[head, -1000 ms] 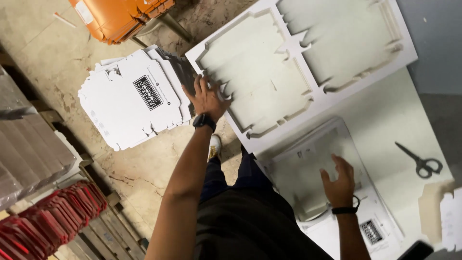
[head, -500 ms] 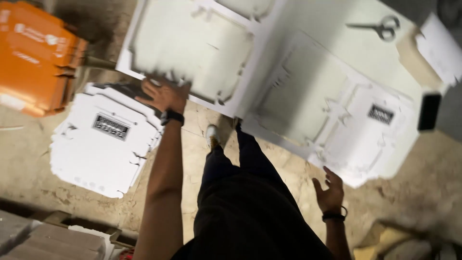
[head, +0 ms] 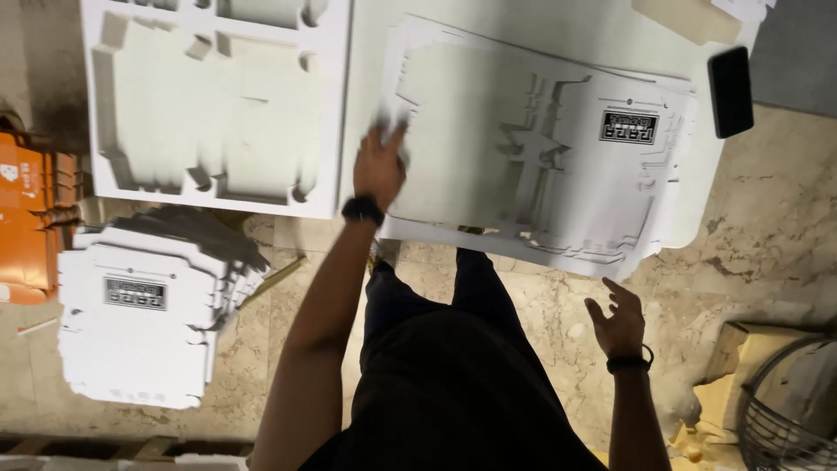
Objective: Removing waste material from die-cut cardboard sheets, stacking them, and moving materials around the factory floor.
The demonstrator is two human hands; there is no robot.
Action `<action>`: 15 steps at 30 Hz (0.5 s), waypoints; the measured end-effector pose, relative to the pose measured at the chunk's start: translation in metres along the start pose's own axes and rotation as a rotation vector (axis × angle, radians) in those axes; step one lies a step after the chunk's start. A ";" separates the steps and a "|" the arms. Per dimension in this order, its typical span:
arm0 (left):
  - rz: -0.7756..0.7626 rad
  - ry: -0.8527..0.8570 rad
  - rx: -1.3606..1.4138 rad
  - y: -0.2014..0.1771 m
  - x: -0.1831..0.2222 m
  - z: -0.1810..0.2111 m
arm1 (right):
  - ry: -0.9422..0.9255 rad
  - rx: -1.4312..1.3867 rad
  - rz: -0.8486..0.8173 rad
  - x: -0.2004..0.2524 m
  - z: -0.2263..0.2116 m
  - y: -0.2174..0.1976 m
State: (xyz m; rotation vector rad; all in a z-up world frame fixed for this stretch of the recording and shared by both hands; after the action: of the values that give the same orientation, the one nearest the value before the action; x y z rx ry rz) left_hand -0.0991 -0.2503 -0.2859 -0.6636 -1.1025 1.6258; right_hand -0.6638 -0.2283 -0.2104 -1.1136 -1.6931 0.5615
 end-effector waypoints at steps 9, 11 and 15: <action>-0.373 -0.182 -0.261 0.032 -0.079 -0.024 | -0.013 -0.022 -0.138 -0.105 0.075 -0.077; -0.342 -0.146 -0.227 0.032 -0.071 -0.032 | -0.017 -0.033 -0.148 -0.122 0.077 -0.088; -0.372 -0.203 -0.167 0.034 -0.065 -0.045 | -0.132 -0.032 -0.153 -0.158 0.078 -0.092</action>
State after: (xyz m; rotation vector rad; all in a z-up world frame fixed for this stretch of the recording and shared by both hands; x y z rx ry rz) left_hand -0.0546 -0.2985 -0.3418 -0.3743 -1.4277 1.3095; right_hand -0.7587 -0.3993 -0.2459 -0.9768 -1.8895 0.5216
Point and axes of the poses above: each hand's wrist, its own x-axis away from the middle knuckle, its own y-axis out of the palm, z = x × y, the point moved 8 cm from there along -x, towards the middle knuckle, and after that the axes turned 8 degrees about -z, right-handed, at the moved point
